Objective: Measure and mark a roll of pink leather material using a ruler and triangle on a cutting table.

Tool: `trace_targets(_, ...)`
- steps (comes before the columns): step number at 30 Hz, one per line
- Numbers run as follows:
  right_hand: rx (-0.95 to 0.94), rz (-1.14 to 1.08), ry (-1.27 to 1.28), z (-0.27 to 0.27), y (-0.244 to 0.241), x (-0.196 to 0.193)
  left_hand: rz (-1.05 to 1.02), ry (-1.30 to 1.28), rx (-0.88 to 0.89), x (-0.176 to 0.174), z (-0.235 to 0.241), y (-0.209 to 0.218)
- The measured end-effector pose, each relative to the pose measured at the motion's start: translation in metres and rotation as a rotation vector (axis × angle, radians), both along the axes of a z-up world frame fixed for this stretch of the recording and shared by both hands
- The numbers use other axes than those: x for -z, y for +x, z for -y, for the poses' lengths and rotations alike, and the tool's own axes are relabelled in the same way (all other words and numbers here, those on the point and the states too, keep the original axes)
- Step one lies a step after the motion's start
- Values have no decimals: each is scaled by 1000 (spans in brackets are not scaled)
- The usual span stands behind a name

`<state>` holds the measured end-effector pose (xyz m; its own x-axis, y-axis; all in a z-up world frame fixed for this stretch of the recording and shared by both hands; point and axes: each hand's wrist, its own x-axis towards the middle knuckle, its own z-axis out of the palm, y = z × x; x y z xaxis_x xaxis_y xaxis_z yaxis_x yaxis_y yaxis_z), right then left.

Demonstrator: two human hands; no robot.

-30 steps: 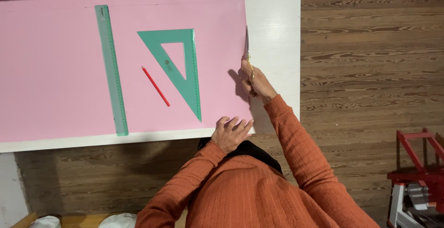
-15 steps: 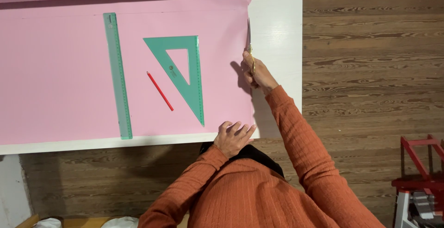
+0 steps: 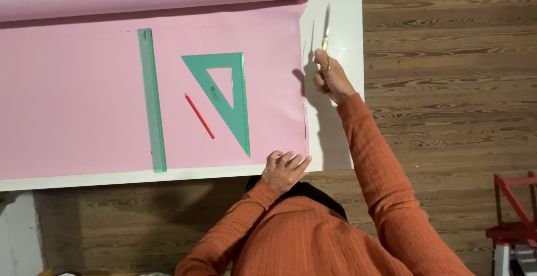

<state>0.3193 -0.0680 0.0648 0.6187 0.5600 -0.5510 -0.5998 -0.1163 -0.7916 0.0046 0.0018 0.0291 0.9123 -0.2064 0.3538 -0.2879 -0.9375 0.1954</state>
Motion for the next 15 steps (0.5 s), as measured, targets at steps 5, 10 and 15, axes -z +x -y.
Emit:
trace_targets(5, -33, 87, -66, 63, -24, 5, -61, -153, 37, -18, 2, 12)
trace_targets(10, -58, 280, -289, 116, -64, 11, -144, -148, 61, -15, -7, 55)
trace_targets(15, -53, 552, -522, 139, -93, -10, -291, -189, 82, -25, -13, 109)
